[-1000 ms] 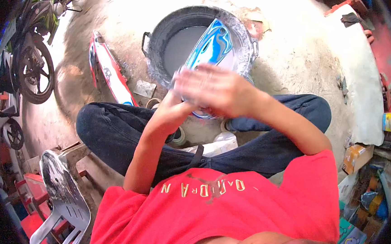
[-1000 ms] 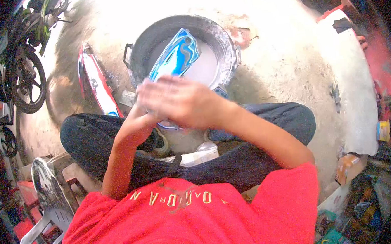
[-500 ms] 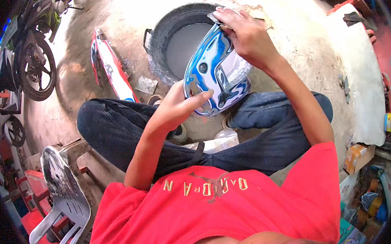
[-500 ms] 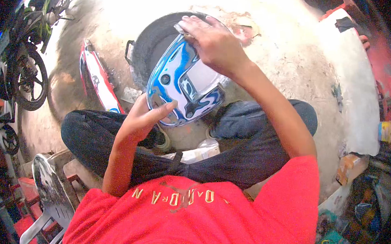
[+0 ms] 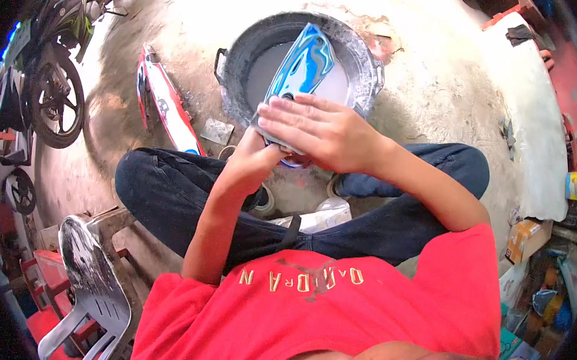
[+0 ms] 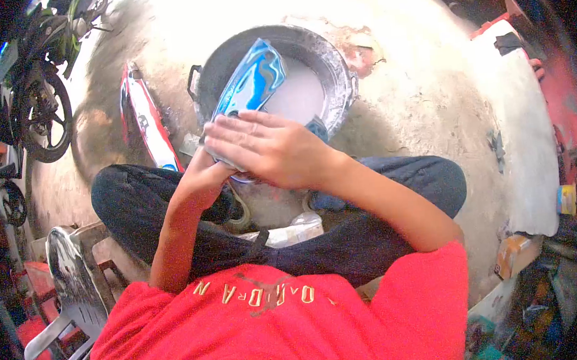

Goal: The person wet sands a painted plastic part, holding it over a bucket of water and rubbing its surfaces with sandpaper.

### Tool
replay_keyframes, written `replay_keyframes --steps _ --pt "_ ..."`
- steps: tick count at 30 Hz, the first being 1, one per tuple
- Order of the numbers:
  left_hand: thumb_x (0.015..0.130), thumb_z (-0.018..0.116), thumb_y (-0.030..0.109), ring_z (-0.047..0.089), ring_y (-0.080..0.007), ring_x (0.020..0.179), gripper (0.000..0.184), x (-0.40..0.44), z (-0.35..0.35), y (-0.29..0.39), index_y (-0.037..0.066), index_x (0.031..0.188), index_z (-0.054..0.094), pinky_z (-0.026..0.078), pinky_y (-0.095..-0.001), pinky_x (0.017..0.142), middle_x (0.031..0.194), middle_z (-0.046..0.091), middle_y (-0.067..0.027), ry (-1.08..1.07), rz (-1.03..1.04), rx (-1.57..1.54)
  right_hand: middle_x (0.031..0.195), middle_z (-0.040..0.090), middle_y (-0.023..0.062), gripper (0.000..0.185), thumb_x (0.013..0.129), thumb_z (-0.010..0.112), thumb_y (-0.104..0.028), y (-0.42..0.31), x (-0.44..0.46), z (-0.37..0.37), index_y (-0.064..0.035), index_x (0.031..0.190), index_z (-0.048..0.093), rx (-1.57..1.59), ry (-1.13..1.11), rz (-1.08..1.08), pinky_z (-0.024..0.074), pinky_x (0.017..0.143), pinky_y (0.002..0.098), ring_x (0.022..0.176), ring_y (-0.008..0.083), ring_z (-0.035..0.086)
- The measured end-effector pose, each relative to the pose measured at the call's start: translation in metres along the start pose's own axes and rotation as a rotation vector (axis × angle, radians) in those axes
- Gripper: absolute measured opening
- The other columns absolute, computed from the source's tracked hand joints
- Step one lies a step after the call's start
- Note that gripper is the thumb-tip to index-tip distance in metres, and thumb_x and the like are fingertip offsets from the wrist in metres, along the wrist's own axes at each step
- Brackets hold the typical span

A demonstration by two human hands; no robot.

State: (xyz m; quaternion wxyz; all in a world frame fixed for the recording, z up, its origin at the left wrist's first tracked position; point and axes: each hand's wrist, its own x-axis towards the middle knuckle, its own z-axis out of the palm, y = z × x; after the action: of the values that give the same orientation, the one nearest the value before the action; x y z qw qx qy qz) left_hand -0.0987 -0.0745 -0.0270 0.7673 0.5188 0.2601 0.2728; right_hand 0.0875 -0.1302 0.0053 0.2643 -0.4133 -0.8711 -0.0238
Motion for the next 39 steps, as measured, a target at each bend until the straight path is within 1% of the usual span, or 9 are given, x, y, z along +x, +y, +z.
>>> replay_keyframes --steps 1,4,12,14,20,23,27,32,39 --pt "0.093 0.069 0.022 0.065 -0.0126 0.093 0.040 0.005 -0.005 -0.002 -0.001 0.124 0.061 0.054 -0.0309 0.082 0.108 0.069 -0.0070 -0.021 0.146 0.130 0.141 0.058 0.0141 0.053 0.087 0.061 -0.007 0.010 0.001 -0.004 -0.0054 0.140 0.055 -0.012 0.023 0.019 0.0430 0.111 0.0449 0.130 0.0272 0.057" --pt "0.093 0.069 0.020 0.066 -0.0142 0.093 0.039 0.000 -0.005 0.017 -0.002 0.124 0.060 0.054 -0.0329 0.083 0.111 0.069 -0.0089 -0.054 -0.189 0.028 0.141 0.056 0.0187 0.052 0.088 0.062 -0.009 0.071 -0.007 -0.007 -0.0025 0.139 0.054 -0.146 0.107 0.309 0.0422 0.110 0.0476 0.131 0.0299 0.055" --pt "0.093 0.069 0.018 0.067 -0.0146 0.098 0.041 0.006 -0.009 0.004 -0.002 0.127 0.058 0.055 -0.0324 0.085 0.113 0.069 -0.0087 -0.041 -0.163 -0.065 0.136 0.061 0.0158 0.048 0.087 0.060 -0.017 0.061 -0.010 0.008 -0.0034 0.133 0.059 -0.183 0.049 0.032 0.0457 0.108 0.0430 0.125 0.0286 0.060" --pt "0.093 0.069 0.018 0.066 -0.0144 0.098 0.041 0.004 -0.003 0.012 -0.002 0.127 0.058 0.055 -0.0321 0.084 0.114 0.069 -0.0087 -0.040 -0.191 -0.080 0.134 0.062 0.0166 0.046 0.087 0.060 -0.015 0.080 -0.013 0.005 -0.0032 0.131 0.060 -0.248 0.135 0.255 0.0483 0.105 0.0420 0.122 0.0299 0.062" --pt "0.093 0.069 0.016 0.066 -0.0144 0.100 0.043 0.006 -0.022 -0.001 -0.004 0.130 0.056 0.055 -0.0317 0.085 0.116 0.068 -0.0086 -0.068 -0.121 -0.062 0.145 0.055 0.0126 0.057 0.089 0.062 -0.011 0.032 -0.007 0.008 -0.0072 0.144 0.051 0.026 -0.028 0.011 0.0424 0.111 0.0463 0.133 0.0285 0.054" --pt "0.093 0.068 0.016 0.065 -0.0149 0.101 0.043 0.004 -0.008 0.017 -0.003 0.130 0.056 0.054 -0.0322 0.086 0.116 0.067 -0.0083 -0.055 -0.146 -0.104 0.144 0.055 0.0126 0.055 0.088 0.063 -0.011 0.078 -0.011 0.009 -0.0082 0.142 0.053 -0.209 0.059 0.278 0.0433 0.110 0.0456 0.131 0.0284 0.056" --pt "0.093 0.069 0.016 0.064 -0.0151 0.103 0.044 0.005 -0.020 0.011 -0.004 0.130 0.055 0.052 -0.0334 0.090 0.118 0.067 -0.0089 -0.055 -0.090 0.007 0.141 0.057 0.0172 0.048 0.088 0.062 -0.010 0.015 -0.004 0.020 -0.0062 0.136 0.058 0.034 0.040 0.013 0.0450 0.107 0.0451 0.129 0.0312 0.057" --pt "0.094 0.068 0.015 0.064 -0.0153 0.105 0.041 0.001 -0.007 0.022 -0.003 0.129 0.056 0.051 -0.0328 0.091 0.118 0.067 -0.0090 -0.032 -0.158 -0.073 0.141 0.057 0.0178 0.054 0.085 0.063 -0.011 0.081 -0.009 0.002 -0.0038 0.139 0.055 -0.188 0.082 0.242 0.0434 0.109 0.0467 0.130 0.0328 0.055" --pt "0.095 0.068 0.017 0.064 -0.0138 0.102 0.040 0.004 -0.013 0.013 -0.002 0.128 0.058 0.052 -0.0318 0.090 0.116 0.068 -0.0078 -0.068 -0.100 -0.047 0.137 0.061 0.0171 0.050 0.086 0.061 -0.014 0.044 -0.005 0.000 -0.0012 0.134 0.057 -0.122 0.059 0.073 0.0478 0.106 0.0424 0.127 0.0272 0.059"
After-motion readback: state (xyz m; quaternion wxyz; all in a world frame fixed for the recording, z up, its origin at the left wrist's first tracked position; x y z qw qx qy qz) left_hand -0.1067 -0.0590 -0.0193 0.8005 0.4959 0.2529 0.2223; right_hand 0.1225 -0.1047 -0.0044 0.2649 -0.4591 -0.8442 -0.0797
